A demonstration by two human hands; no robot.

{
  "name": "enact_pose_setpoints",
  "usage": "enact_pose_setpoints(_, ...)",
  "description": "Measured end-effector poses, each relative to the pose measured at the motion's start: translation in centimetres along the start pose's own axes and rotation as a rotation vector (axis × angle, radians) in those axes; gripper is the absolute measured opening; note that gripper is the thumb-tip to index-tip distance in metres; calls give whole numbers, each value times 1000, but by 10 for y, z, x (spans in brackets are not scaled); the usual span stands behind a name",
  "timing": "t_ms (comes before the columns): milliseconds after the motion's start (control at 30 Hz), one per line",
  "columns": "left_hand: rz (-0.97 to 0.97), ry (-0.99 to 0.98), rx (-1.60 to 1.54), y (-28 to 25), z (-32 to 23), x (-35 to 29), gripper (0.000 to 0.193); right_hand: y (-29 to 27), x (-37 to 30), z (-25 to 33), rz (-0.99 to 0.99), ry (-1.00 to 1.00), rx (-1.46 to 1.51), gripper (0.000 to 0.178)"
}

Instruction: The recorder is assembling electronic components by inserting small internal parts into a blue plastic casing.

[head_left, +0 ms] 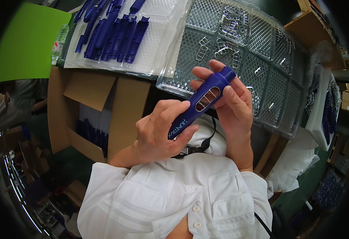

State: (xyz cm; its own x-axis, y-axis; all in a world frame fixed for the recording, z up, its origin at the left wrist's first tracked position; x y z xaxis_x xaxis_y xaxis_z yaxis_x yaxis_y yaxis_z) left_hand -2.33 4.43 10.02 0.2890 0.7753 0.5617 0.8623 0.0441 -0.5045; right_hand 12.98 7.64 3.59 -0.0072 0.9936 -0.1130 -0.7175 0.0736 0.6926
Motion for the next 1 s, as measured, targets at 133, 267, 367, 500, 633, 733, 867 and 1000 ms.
enact_pose_setpoints(133, -29, 12, -1, 0, 5, 1, 61, 5, 9, 1, 3, 2, -36, 62)
enact_pose_setpoints(267, -34, 4, -10, -1, 9, 4, 61, 6, 15, 0, -2, 6, -57, 62)
enact_pose_setpoints(367, -33, 2, -19, -3, 14, 5, 62, 6, 18, -4, -14, 10, -73, 62)
enact_pose_setpoints(500, -4, -51, -47, -2, 16, 7, 59, 5, 21, -4, -13, 16, -75, 62)
enact_pose_setpoints(633, -13, -56, -58, -3, 20, 6, 59, 7, 22, -7, 16, -1, -18, 52)
enact_pose_setpoints(733, -24, -48, -46, -2, 22, 6, 61, 7, 23, -8, 12, 14, -13, 53)
enact_pose_setpoints(867, -5, -98, -50, 0, 23, 6, 60, 4, 23, -9, -6, 33, -8, 53)
enact_pose_setpoints(1000, 88, -393, -377, 12, 47, -1, 51, 8, 19, 1, 66, -95, -117, 56)
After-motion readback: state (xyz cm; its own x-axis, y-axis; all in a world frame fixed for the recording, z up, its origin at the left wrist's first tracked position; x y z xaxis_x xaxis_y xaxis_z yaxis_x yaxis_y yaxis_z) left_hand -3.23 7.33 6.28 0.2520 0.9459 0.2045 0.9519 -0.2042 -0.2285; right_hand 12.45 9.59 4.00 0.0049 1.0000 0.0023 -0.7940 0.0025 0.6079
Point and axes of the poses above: each hand's wrist, its own x-axis towards the middle knuckle, its own y-axis out of the palm, z = x × y, the point moved 10 cm from there along x, towards the middle knuckle, and after that the axes turned 8 degrees about -z, right-handed, at the moved point
